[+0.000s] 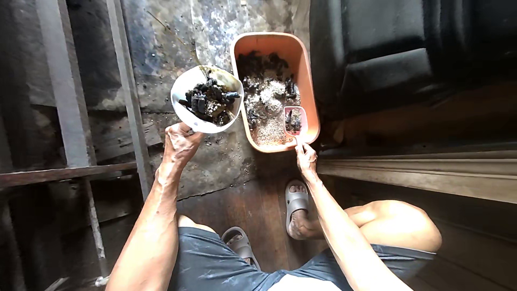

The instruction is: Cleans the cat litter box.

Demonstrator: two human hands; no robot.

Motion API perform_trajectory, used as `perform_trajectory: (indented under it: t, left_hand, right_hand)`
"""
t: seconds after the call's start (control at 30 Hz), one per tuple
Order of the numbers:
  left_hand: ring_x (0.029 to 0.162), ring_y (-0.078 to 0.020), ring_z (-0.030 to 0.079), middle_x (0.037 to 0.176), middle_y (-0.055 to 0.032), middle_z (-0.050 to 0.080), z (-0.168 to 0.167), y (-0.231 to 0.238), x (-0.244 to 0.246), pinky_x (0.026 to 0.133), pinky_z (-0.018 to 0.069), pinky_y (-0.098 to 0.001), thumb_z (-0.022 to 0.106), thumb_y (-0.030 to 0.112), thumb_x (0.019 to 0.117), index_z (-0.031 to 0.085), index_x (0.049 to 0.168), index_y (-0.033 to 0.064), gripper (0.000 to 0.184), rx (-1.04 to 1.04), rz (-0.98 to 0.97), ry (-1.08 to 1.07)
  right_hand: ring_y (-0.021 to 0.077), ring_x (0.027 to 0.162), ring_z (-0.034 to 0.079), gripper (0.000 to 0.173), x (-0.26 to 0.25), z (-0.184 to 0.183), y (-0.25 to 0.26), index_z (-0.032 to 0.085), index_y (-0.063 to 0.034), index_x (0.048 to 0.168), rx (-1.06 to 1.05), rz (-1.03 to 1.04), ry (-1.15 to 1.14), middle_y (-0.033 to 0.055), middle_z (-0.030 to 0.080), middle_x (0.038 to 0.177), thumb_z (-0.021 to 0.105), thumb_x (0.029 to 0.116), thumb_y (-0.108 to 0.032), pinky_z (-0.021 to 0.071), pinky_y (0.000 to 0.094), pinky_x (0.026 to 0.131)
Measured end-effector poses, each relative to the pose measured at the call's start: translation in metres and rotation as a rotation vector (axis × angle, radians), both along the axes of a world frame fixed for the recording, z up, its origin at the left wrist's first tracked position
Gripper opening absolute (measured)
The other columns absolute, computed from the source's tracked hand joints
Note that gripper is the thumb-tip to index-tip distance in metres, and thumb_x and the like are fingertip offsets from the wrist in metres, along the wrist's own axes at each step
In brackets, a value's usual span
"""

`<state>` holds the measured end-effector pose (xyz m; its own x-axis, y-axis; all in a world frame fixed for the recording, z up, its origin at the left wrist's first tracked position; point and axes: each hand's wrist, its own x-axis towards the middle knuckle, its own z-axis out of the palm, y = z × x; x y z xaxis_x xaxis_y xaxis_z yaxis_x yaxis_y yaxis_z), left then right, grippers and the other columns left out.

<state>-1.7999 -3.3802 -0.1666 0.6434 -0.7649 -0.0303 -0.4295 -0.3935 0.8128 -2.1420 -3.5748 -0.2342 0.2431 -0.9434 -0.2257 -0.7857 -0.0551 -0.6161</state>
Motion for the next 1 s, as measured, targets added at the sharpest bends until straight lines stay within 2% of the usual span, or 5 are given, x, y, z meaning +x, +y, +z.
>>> perform_trajectory:
  t: [0.1,0.33,0.67,0.9,1.0]
  left_hand:
    - [0.080,-0.0169,0.067,0.086,-0.0135,0.071,-0.002,0.000,0.000,0.077,0.0519,-0.0438,0.071,0.017,0.0934,0.073,0.094,0.0010,0.016,-0.025,-0.016,-0.006]
    - [0.079,-0.0223,0.067,0.085,-0.0159,0.070,-0.004,0.000,0.000,0.077,0.0513,-0.0497,0.070,0.019,0.0937,0.073,0.093,-0.0005,0.020,-0.011,-0.030,-0.003]
    - [0.075,-0.0207,0.066,0.082,-0.0143,0.070,-0.006,-0.001,-0.001,0.074,0.0508,-0.0481,0.071,0.019,0.0925,0.073,0.090,0.0001,0.019,-0.019,-0.033,-0.006]
    - [0.075,-0.0199,0.066,0.081,-0.0134,0.070,-0.006,-0.003,-0.002,0.073,0.0505,-0.0475,0.072,0.020,0.0919,0.073,0.089,0.0014,0.019,-0.022,-0.036,-0.001]
    - [0.076,-0.0180,0.066,0.082,-0.0122,0.071,-0.006,-0.002,-0.002,0.074,0.0510,-0.0458,0.072,0.020,0.0920,0.073,0.090,0.0026,0.018,-0.031,-0.034,-0.006]
  right_hand:
    - [0.0348,0.092,0.069,0.031,-0.001,0.002,-0.001,0.070,-0.0043,0.123,-0.002,0.002,0.001,0.0196,0.072,0.102,0.059,0.1058,-0.027,0.0537,0.0567,0.084]
    - [0.0364,0.092,0.069,0.031,-0.001,0.001,0.000,0.069,-0.0029,0.124,-0.011,0.008,-0.014,0.0211,0.071,0.103,0.059,0.1054,-0.026,0.0539,0.0571,0.085]
    - [0.0341,0.092,0.069,0.029,-0.007,0.001,-0.005,0.071,-0.0048,0.121,-0.006,0.020,-0.009,0.0189,0.072,0.102,0.060,0.1049,-0.026,0.0535,0.0572,0.085]
    - [0.0330,0.094,0.070,0.031,-0.013,0.001,-0.007,0.071,-0.0076,0.125,0.020,0.035,-0.032,0.0178,0.073,0.105,0.060,0.1052,-0.029,0.0540,0.0565,0.087]
    - [0.0316,0.084,0.067,0.030,-0.014,-0.002,-0.007,0.071,-0.0078,0.121,0.009,0.024,-0.055,0.0168,0.072,0.097,0.060,0.1049,-0.031,0.0541,0.0551,0.078]
